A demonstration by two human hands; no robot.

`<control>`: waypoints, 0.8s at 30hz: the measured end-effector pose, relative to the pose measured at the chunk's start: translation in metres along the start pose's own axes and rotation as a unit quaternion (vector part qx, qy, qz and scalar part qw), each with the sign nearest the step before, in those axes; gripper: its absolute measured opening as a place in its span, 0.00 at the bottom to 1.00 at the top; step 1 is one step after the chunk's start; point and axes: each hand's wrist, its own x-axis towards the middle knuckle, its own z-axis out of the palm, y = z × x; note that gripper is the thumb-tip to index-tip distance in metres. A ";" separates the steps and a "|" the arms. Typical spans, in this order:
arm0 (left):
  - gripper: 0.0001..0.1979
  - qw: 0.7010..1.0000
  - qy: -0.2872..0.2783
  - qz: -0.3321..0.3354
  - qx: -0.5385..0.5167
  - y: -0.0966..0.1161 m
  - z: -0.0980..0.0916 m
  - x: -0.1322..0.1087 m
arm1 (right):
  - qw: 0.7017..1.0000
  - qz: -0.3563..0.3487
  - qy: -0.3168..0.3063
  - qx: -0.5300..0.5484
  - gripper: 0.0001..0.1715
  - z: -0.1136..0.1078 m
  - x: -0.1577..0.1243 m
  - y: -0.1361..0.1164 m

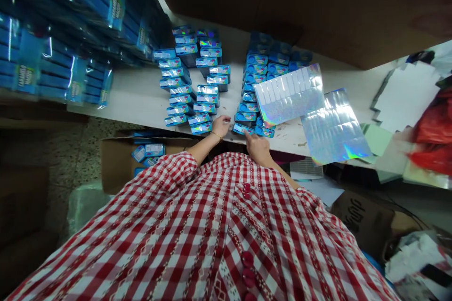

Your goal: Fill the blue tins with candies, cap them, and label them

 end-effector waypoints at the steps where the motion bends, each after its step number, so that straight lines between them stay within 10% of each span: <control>1: 0.13 0.999 0.015 0.021 0.018 0.005 -0.001 -0.002 | 0.999 -0.024 -0.022 -0.016 0.26 -0.001 -0.002 0.001; 5: 0.15 0.984 0.070 0.150 0.071 0.046 -0.002 -0.002 | 0.998 -0.065 -0.018 0.004 0.26 -0.017 0.005 0.022; 14: 0.23 0.934 0.005 0.246 0.259 0.171 0.061 0.052 | 0.949 -0.038 0.302 0.083 0.24 -0.122 0.108 0.183; 24: 0.09 0.944 0.023 0.147 0.294 0.192 0.112 0.089 | 0.967 -0.138 0.195 -0.092 0.21 -0.131 0.188 0.237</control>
